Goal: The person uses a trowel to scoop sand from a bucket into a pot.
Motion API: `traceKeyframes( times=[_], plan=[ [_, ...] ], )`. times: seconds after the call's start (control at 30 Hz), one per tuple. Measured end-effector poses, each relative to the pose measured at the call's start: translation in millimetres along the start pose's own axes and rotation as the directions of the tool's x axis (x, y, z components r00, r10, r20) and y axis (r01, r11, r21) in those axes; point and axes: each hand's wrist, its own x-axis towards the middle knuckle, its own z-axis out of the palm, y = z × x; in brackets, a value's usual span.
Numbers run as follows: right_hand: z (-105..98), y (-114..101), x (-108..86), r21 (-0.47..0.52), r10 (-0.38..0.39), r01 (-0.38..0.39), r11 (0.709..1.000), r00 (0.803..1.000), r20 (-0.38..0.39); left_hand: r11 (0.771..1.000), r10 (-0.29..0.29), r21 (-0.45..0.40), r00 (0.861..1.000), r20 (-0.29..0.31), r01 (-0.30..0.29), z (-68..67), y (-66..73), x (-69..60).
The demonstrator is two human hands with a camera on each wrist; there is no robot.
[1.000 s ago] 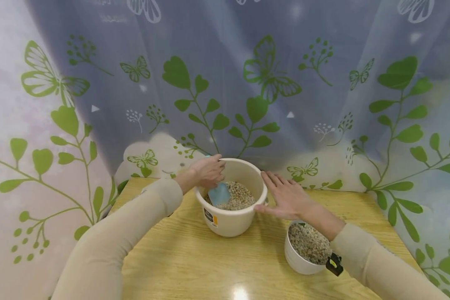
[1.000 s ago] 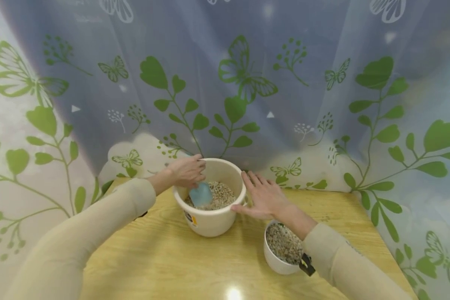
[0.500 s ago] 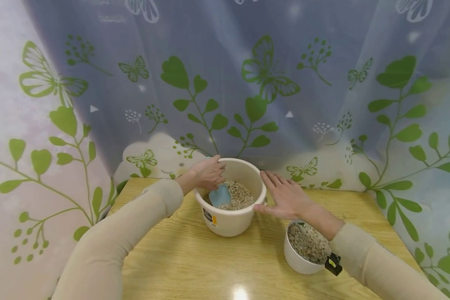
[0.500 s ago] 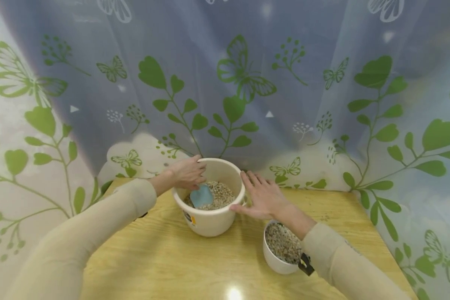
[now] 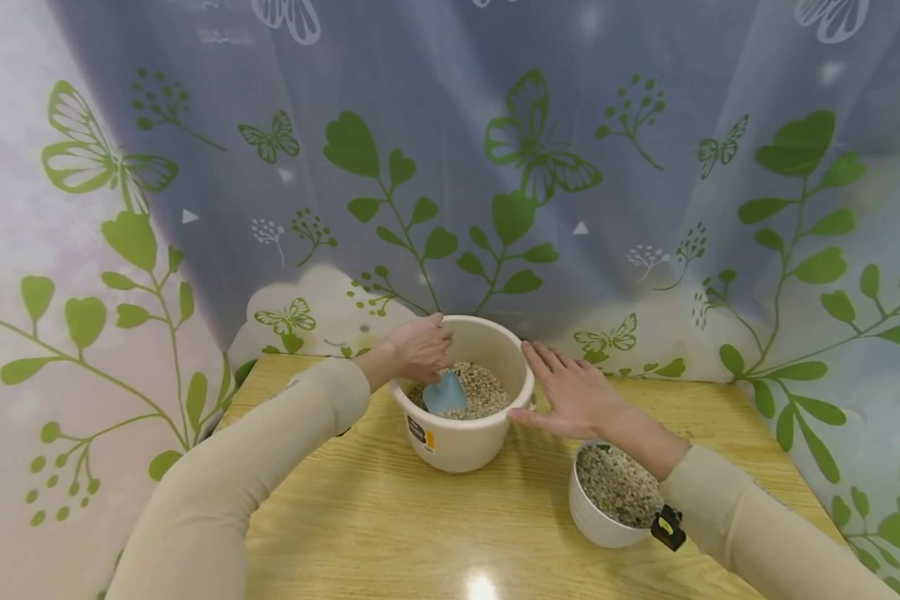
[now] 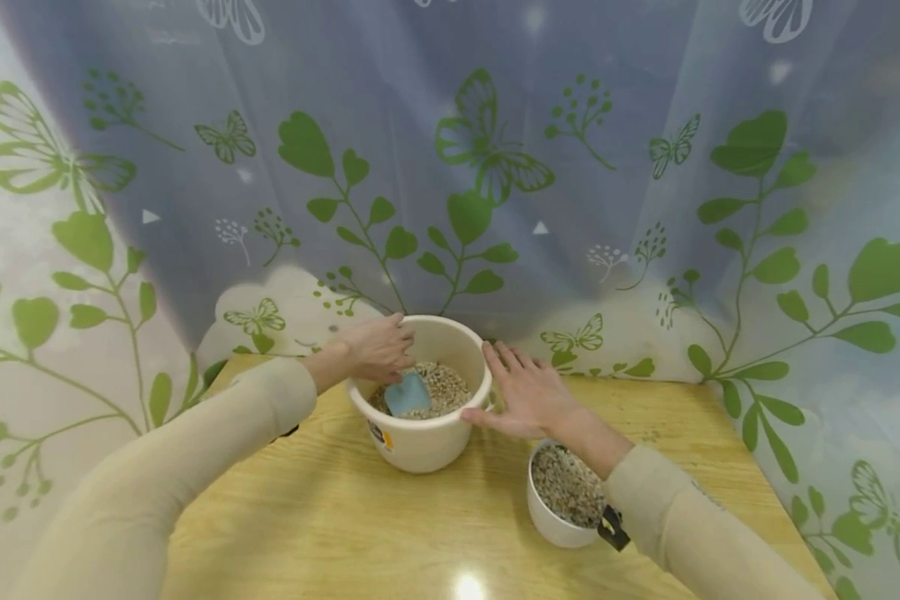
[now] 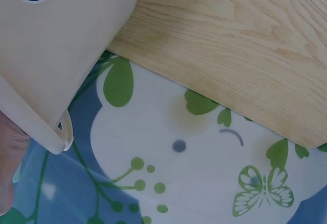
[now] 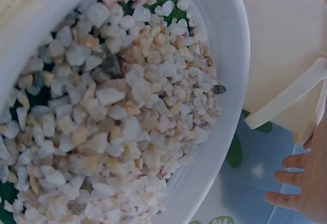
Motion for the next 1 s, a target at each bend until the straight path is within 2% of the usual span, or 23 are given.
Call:
traceKeyframes(
  times=[0.27, 0.5, 0.77, 1.0],
  plan=[
    [-1.7, -0.6, 0.5, 0.000, -0.006, 0.006, 1.000, 1.000, -0.007, 1.000, -0.014, -0.011, 1.000, 0.008, 0.014, 0.1, 0.5, -1.4],
    [-2.0, -1.0, 0.2, 0.005, -0.005, 0.005, 1.000, 1.000, -0.002, 0.995, -0.034, -0.096, 0.999, -0.023, 0.031, -2.5, 5.6, -0.8],
    [-2.8, -1.6, -0.2, 0.021, -0.003, 0.003, 1.000, 1.000, -0.003, 0.996, -0.053, -0.078, 0.999, 0.004, 0.053, -2.7, 8.8, 0.0],
    [-2.4, -1.1, -0.7, 0.021, 0.003, -0.003, 1.000, 1.000, -0.003, 0.993, -0.064, -0.103, 0.998, -0.006, 0.063, -2.0, 9.0, -0.4]
  ],
)
